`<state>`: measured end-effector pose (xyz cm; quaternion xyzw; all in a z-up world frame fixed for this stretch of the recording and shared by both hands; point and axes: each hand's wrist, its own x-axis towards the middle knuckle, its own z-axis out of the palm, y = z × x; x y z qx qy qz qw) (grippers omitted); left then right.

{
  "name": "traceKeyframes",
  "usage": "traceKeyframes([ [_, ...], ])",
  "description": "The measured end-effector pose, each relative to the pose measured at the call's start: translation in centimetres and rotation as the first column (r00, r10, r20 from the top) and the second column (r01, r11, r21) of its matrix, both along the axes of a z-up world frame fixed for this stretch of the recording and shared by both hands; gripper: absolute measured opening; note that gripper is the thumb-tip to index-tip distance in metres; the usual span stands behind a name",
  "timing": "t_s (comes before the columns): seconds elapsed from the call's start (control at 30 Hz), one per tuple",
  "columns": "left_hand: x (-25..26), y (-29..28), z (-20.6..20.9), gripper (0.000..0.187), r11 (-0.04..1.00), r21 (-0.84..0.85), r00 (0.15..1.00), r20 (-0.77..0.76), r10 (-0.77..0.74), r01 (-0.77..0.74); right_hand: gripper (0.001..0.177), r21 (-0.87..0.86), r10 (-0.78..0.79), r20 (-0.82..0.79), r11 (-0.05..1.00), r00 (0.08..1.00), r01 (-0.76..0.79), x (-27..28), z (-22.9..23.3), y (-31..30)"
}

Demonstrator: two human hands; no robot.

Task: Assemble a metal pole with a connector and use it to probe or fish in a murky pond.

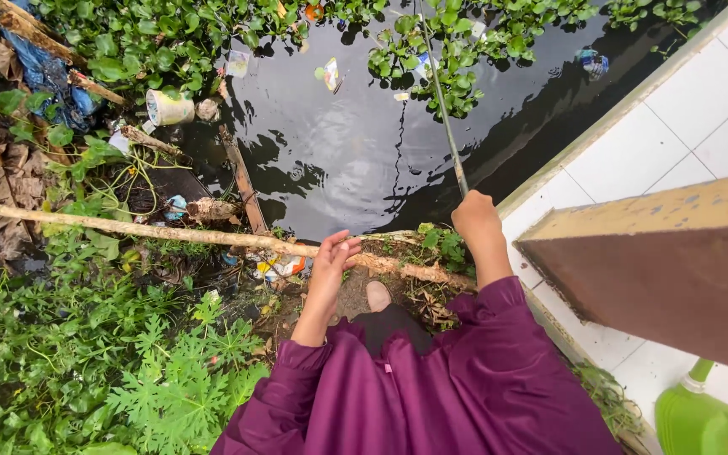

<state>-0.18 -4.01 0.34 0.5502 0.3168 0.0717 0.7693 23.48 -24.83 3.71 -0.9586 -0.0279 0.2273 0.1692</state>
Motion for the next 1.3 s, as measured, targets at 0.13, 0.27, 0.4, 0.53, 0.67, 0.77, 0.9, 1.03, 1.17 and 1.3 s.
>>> traceKeyframes([
  [0.13, -1.1, -0.6, 0.5, 0.036, 1.000, 0.000, 0.999, -0.007, -0.031, 0.031, 0.028, 0.012, -0.002, 0.006, 1.000, 1.000, 0.002, -4.0, 0.5, -1.3],
  [0.27, -2.5, -1.1, -0.1, 0.037, 0.997, 0.009, 0.996, 0.023, -0.081, 0.081, 0.028, 0.025, -0.004, 0.015, 1.000, 1.000, 0.004, -8.1, 0.1, -3.2],
  [0.4, -3.9, -1.7, -0.7, 0.038, 0.991, 0.002, 0.989, 0.071, -0.133, 0.133, 0.029, 0.047, -0.031, 0.001, 0.998, 1.000, 0.031, -12.0, -1.0, -5.3],
  [0.53, -4.8, -2.8, -0.6, 0.038, 0.984, -0.005, 0.982, 0.068, -0.178, 0.179, 0.028, 0.026, -0.053, -0.007, 0.998, 0.999, 0.054, -16.1, 1.9, -6.0],
  [0.67, -5.9, -4.8, -0.1, 0.037, 0.968, -0.004, 0.964, 0.089, -0.250, 0.251, 0.029, -0.021, -0.071, -0.078, 0.997, 0.994, 0.069, -20.5, 6.1, -6.2],
  [0.77, -6.6, -6.0, 0.1, 0.036, 0.955, 0.012, 0.948, 0.116, -0.297, 0.297, 0.029, -0.015, -0.093, -0.092, 0.996, 0.991, 0.092, -23.6, 7.8, -6.6],
  [0.9, -7.6, -7.1, 1.1, 0.036, 0.944, 0.002, 0.938, 0.110, -0.328, 0.330, 0.028, -0.034, -0.074, -0.067, 0.997, 0.995, 0.072, -27.4, 8.3, -7.8],
  [1.03, -8.4, -7.5, 1.7, 0.036, 0.931, 0.026, 0.925, 0.112, -0.363, 0.363, 0.029, -0.025, -0.065, -0.061, 0.998, 0.996, 0.064, -31.1, 9.3, -9.1],
  [1.17, -9.2, -8.0, 1.3, 0.037, 0.914, 0.030, 0.908, 0.106, -0.405, 0.404, 0.029, -0.034, -0.074, -0.030, 0.997, 0.997, 0.073, -34.3, 11.4, -9.8],
  [1.3, -9.5, -8.3, 0.9, 0.037, 0.899, 0.060, 0.893, 0.101, -0.439, 0.435, 0.028, -0.062, -0.062, 0.008, 0.996, 0.998, 0.062, -37.0, 13.2, -10.7],
])
